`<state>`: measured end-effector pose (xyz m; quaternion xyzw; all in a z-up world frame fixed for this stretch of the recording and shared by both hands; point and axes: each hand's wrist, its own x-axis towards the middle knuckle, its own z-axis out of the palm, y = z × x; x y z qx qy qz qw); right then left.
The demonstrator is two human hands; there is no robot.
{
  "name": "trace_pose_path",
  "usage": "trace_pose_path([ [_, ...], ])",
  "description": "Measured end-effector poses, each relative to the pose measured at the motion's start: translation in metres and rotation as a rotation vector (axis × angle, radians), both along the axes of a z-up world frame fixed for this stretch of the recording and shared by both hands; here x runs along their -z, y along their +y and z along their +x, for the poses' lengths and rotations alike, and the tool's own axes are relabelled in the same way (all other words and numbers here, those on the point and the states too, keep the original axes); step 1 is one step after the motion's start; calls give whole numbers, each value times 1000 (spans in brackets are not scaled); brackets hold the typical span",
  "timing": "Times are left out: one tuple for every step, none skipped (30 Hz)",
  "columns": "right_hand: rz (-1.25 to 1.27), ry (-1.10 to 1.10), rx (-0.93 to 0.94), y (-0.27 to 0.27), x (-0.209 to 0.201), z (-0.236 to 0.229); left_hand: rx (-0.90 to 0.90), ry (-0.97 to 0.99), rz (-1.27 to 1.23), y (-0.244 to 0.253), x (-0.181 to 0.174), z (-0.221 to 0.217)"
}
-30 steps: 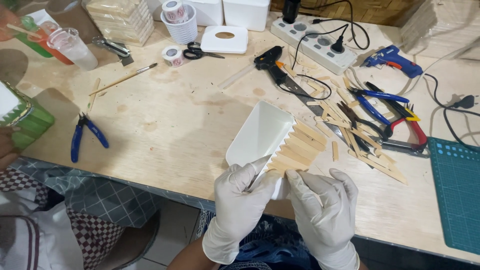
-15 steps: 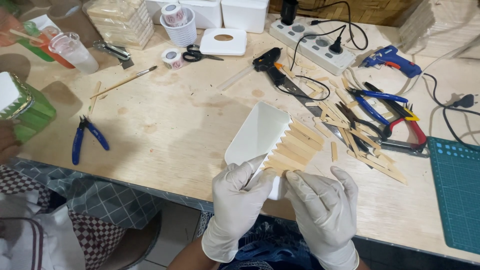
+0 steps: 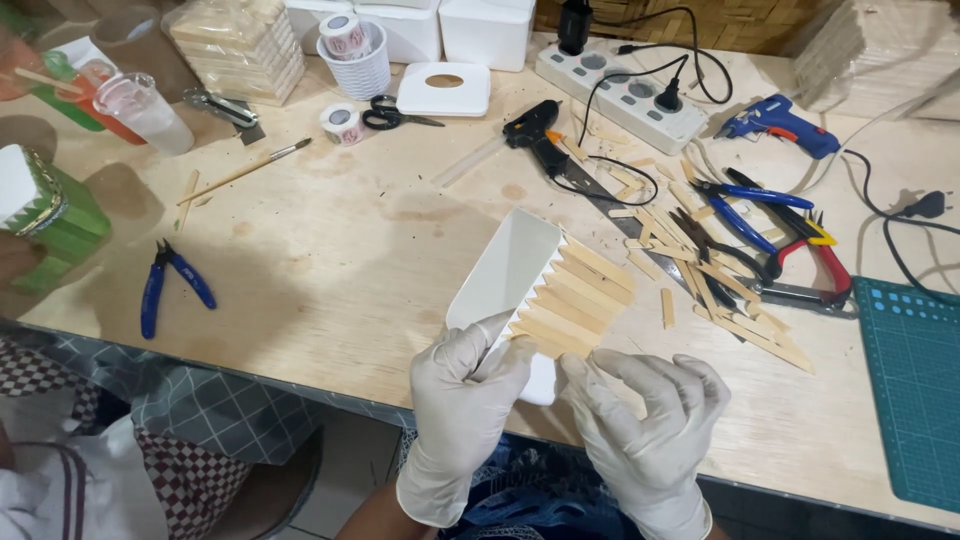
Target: Applying hot glue to wooden sticks and attaching them to the exterior of a white plastic container.
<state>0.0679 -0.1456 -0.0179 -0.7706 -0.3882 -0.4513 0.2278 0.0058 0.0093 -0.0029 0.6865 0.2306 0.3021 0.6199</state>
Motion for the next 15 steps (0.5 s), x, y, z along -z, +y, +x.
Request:
trace_pose_path([
  [0, -1, -1, 0, 2, 0, -1, -1, 0, 0, 2, 0],
  [15, -12, -1, 1, 3, 0, 5, -25, -26, 0, 4, 0],
  [31, -23, -1, 2, 5, 0, 11, -50, -53, 0, 6, 0],
  [29, -23, -2, 2, 4, -1, 9, -51, -54, -1, 2, 0],
  [31, -21, -9, 2, 3, -2, 18, -64, -28, -1, -2, 0],
  [32, -18, -15, 2, 1, -3, 28, -76, -2, -2, -6, 0],
  [31, -19, -14, 2, 0, -4, 29, -76, -3, -2, -1, -1],
  [38, -19, -13, 3, -1, -5, 32, -87, 15, -1, 3, -2],
  [45, -20, -11, 4, -2, -6, 35, -98, 33, -1, 8, -2],
  [45, -20, -10, 4, -3, -8, 36, -98, 33, -1, 9, -3],
  [18, -29, 12, 4, -4, -9, 20, -107, 64, -1, 10, -3],
  [-9, -39, 33, 5, -6, -10, 4, -115, 95, -1, 11, -3],
  [-9, -40, 33, 5, -7, -10, 4, -116, 95, -1, 12, -3],
  [-1, -57, 37, 6, -8, -11, 12, -115, 66, -1, 12, -3],
  [7, -74, 40, 7, -9, -11, 20, -114, 38, -1, 13, -3],
])
